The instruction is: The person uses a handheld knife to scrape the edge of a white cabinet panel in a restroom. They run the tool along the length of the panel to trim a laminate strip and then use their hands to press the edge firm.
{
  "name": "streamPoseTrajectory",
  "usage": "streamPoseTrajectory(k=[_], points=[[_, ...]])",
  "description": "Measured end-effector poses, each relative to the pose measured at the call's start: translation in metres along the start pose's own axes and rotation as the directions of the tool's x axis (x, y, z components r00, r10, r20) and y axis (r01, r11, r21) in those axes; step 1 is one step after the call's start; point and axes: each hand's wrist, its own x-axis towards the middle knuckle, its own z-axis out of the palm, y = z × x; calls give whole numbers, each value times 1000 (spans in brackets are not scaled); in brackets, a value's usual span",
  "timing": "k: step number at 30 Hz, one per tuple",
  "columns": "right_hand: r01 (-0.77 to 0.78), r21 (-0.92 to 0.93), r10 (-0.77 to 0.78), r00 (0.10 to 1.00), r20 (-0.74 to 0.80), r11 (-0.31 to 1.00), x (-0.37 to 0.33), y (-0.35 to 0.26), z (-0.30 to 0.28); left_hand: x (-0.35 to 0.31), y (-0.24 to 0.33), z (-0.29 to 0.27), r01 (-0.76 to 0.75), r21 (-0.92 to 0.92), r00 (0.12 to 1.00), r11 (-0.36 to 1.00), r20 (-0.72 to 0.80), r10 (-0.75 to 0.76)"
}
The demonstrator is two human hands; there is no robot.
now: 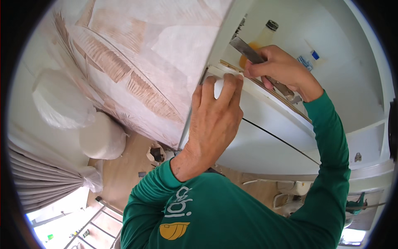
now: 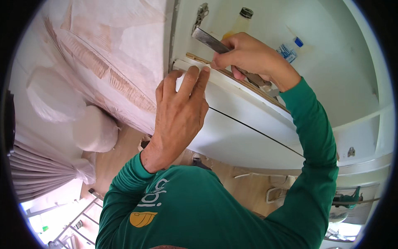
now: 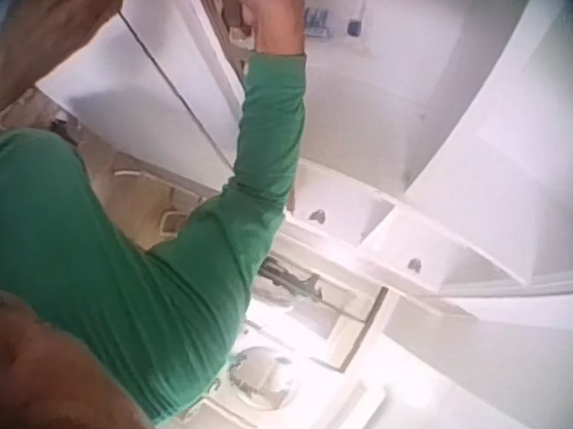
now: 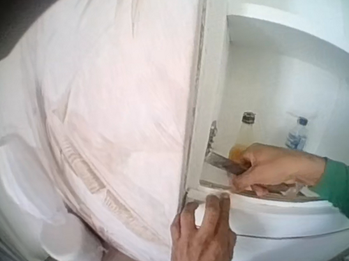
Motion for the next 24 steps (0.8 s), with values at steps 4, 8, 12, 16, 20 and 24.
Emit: streamPoseTrajectory(k=[4, 8, 12, 16, 20, 24], points=[[67, -139, -80, 993, -91, 988, -9, -7, 8, 1, -9, -1, -42, -55, 999, 998, -31, 41], [158, -330, -227, 957, -183, 931, -20, 2, 14, 4, -18, -5, -77, -131, 997, 988, -33, 73], [173, -546, -330, 922, -204, 820, -36, 1, 7, 3, -19, -9, -78, -159, 997, 984, -13, 77], [205, -711, -476, 855, -204, 673, -71, 23, 6, 0, -23, -8, -72, -230, 997, 970, -10, 72], [253, -618, -408, 905, -121, 744, -91, 36, 0, -1, -17, -7, -42, -287, 999, 957, -30, 35], [228, -671, -363, 929, -65, 705, -87, 24, -7, 11, -19, -11, -57, -320, 997, 946, -75, 35]])
